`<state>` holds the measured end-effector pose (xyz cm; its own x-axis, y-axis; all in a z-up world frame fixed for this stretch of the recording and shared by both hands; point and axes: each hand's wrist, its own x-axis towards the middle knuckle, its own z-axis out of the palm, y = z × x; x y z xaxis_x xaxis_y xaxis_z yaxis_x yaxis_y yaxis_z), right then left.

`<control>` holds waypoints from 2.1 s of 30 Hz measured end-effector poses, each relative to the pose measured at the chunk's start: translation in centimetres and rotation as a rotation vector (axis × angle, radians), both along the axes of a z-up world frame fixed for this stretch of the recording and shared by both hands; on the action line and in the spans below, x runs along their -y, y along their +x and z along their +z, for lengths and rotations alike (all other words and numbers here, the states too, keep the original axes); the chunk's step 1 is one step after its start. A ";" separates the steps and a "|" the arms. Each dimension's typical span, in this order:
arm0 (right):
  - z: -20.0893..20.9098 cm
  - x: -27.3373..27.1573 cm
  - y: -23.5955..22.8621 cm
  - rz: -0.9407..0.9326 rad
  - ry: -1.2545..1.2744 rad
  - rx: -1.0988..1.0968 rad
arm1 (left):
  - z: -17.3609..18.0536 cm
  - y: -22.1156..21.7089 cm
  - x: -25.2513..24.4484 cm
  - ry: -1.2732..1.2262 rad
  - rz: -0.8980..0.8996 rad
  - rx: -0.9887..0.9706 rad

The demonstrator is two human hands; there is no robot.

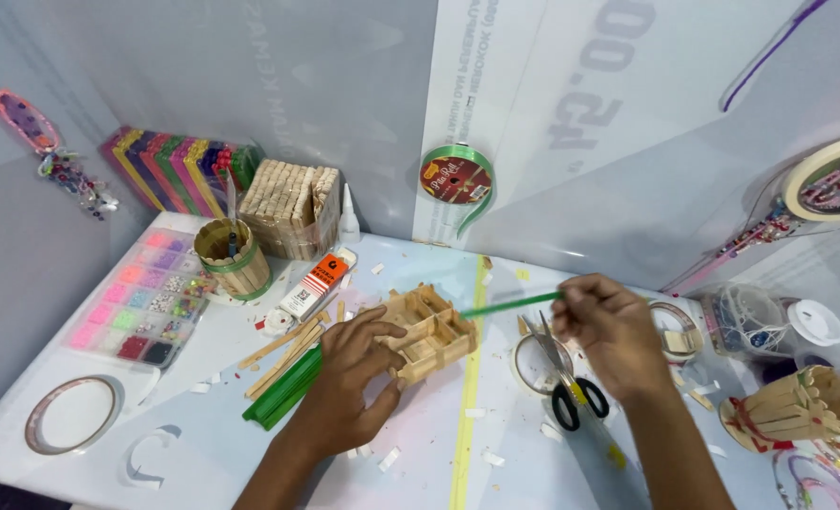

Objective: Assembling and finishing the exterior of a small wooden box using sticks and glue.

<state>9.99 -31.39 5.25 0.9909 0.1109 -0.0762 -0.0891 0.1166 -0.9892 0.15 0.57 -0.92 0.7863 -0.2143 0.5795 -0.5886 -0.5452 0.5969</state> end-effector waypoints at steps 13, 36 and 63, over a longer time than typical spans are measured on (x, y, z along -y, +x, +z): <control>-0.1 0.7 -3.7 -0.187 -0.078 0.157 | -2.1 2.4 -0.4 0.428 0.127 -0.028; -4.8 -3.7 -7.9 -0.018 -0.078 0.232 | 6.6 2.4 7.6 -0.912 0.124 -0.448; -5.7 2.1 -3.1 -0.039 -1.249 -0.102 | 1.9 5.0 3.9 -0.661 0.273 -0.269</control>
